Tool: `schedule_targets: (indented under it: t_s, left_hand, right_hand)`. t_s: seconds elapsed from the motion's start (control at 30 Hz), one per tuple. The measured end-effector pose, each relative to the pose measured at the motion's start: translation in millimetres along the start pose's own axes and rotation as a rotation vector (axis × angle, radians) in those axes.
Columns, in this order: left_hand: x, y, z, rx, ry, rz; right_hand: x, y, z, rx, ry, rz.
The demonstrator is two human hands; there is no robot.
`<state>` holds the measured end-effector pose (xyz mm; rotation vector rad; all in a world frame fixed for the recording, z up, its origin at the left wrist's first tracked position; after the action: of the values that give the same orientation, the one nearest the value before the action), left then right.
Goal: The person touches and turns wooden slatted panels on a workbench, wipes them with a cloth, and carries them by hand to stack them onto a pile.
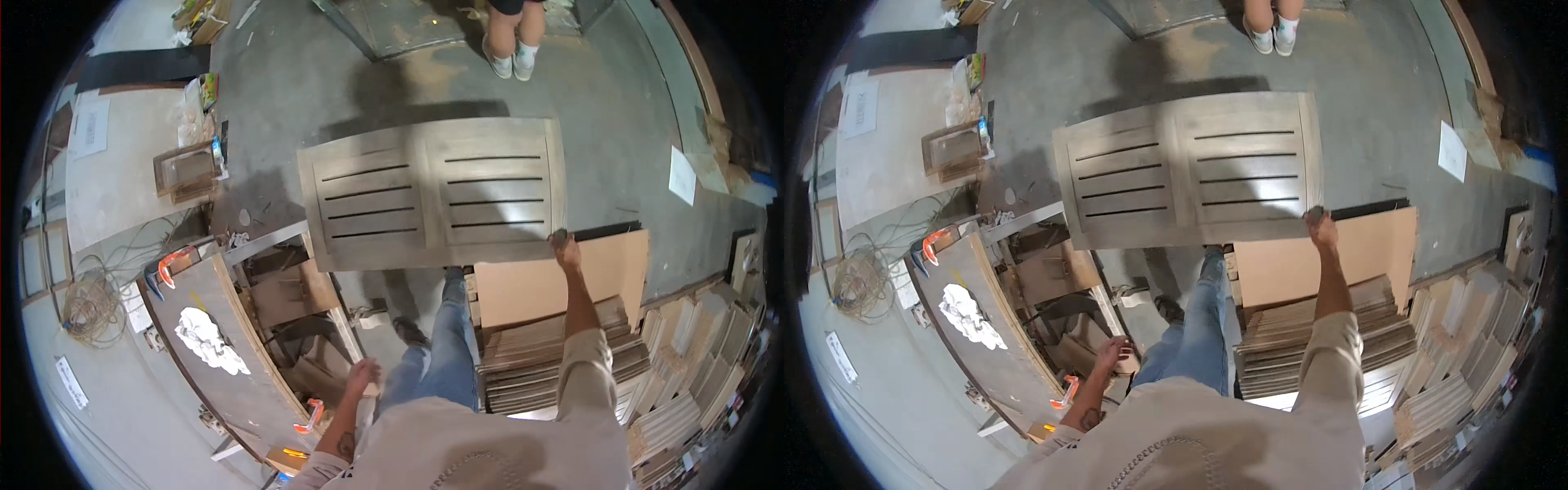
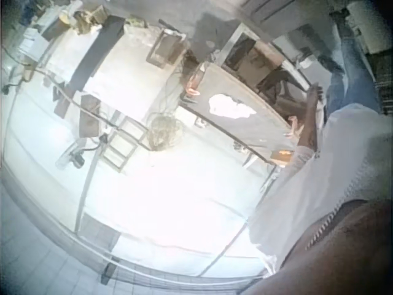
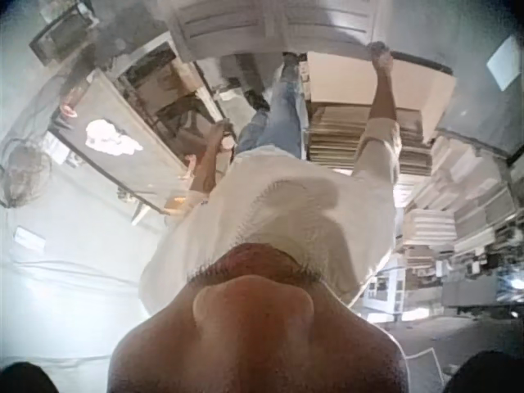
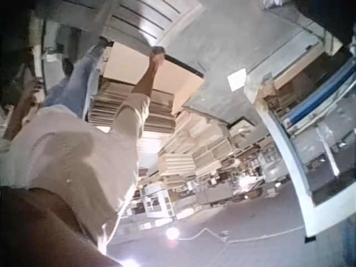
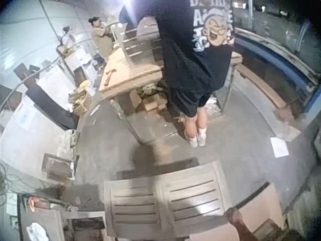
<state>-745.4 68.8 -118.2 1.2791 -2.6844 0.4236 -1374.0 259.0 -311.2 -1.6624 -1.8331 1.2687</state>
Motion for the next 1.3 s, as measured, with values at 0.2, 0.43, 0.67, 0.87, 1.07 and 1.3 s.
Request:
schedule_targets:
  t_s: [0.2,0.43,0.67,0.87,1.07,1.3]
  left_hand:
    - [63,48,80,0.056,0.247,0.176]
    - [85,109,123,-0.019,-0.198,-0.425]
    - [99,128,93,-0.042,-0.008,-0.826]
    - [126,122,34,-0.230,0.206,-0.828]
    - [173,132,22,-0.134,0.309,-0.865]
    - [219,130,-81,0.017,0.500,-0.545]
  right_hand:
    - [-24,11,-17,0.004,0.020,-0.054]
    - [26,19,-128,-0.055,0.030,-0.313]
    - [-3,-47,-267,-0.122,0.232,-0.234]
    - [23,-62,-282,-0.397,0.549,0.120]
    - [7,-62,-237,-0.710,0.233,0.197]
    - [-103,-80,-180,-0.505,0.124,0.396]
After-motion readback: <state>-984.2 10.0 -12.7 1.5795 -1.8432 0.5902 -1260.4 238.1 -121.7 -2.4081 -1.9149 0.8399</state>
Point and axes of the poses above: each hand's wrist, its own z-axis towards the middle knuckle, its own y-axis out of the palm, x = y × z, the point moved 3 cm from there along z, towards the middle knuckle, and after that the axes turned 2 degrees about y, right-handed, at the moved point
